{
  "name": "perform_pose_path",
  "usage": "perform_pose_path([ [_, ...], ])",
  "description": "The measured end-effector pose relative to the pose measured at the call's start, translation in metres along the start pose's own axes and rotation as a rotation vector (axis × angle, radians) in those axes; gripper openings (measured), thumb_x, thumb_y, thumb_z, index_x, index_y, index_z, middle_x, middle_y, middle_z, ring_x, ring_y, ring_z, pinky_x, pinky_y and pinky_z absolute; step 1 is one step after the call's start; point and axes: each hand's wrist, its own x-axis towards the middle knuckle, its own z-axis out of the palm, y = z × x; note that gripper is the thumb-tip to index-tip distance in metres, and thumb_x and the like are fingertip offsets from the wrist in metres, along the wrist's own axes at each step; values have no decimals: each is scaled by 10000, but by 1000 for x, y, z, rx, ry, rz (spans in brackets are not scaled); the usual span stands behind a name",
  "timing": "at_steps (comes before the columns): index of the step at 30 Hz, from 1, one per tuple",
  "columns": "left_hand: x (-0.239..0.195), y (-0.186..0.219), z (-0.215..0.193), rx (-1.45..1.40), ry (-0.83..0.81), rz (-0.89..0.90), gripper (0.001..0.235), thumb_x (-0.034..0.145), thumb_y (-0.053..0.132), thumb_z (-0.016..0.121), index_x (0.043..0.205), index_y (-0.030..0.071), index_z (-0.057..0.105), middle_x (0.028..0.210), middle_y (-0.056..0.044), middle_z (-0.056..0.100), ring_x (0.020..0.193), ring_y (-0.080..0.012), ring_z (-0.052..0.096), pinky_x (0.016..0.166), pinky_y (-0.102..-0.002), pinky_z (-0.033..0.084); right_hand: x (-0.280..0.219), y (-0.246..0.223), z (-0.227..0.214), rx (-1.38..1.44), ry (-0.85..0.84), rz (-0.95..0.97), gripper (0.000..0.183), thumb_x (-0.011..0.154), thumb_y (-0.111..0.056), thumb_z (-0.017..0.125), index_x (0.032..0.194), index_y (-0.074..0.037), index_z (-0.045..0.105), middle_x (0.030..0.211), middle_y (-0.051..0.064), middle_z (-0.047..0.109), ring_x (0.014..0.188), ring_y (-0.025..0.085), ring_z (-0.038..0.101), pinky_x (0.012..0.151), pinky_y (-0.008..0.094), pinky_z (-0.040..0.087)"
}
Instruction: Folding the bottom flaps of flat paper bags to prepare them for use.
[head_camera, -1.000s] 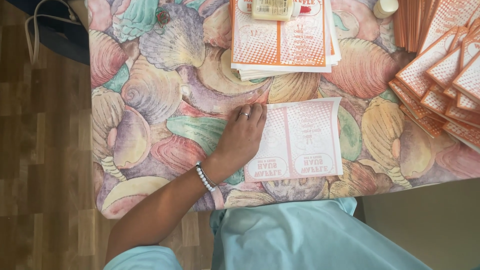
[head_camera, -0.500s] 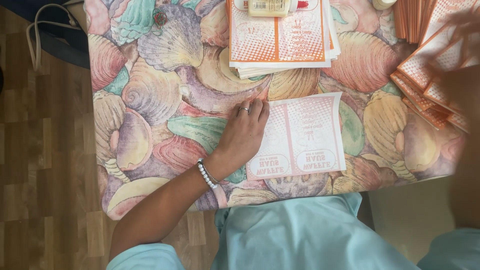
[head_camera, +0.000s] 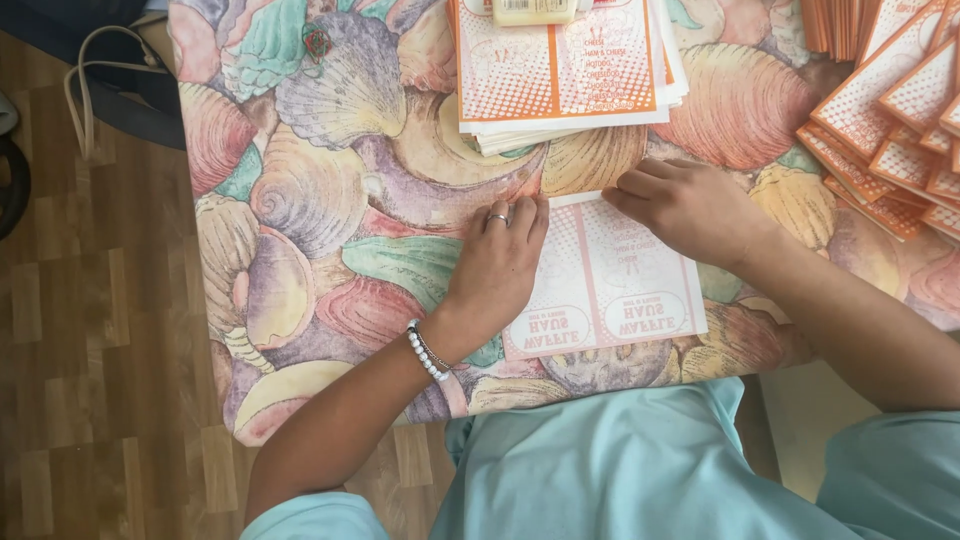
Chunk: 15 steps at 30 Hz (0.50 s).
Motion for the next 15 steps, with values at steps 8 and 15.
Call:
perform_pose_path([
  [8,9,-2,-9,-47,-52,11,549,911,63,551,1456,17,507,1083,-115,542,972,-255,594,830,-423,571,12,-5,-9,-39,-97,-44,98,1015,-178,652,971,-129,723,822,-25,651,876,126,662,800,235,546],
  [15,13,-5,-11,-56,-54,21,539,886,43,573,1424,41,546,1000,-88,518,910,-259,605,703,-352,579,23,-11,-27,-84,-219,-16,118,1004,-181,652,1068,-185,751,847,-50,695,848,91,656,801,199,549],
])
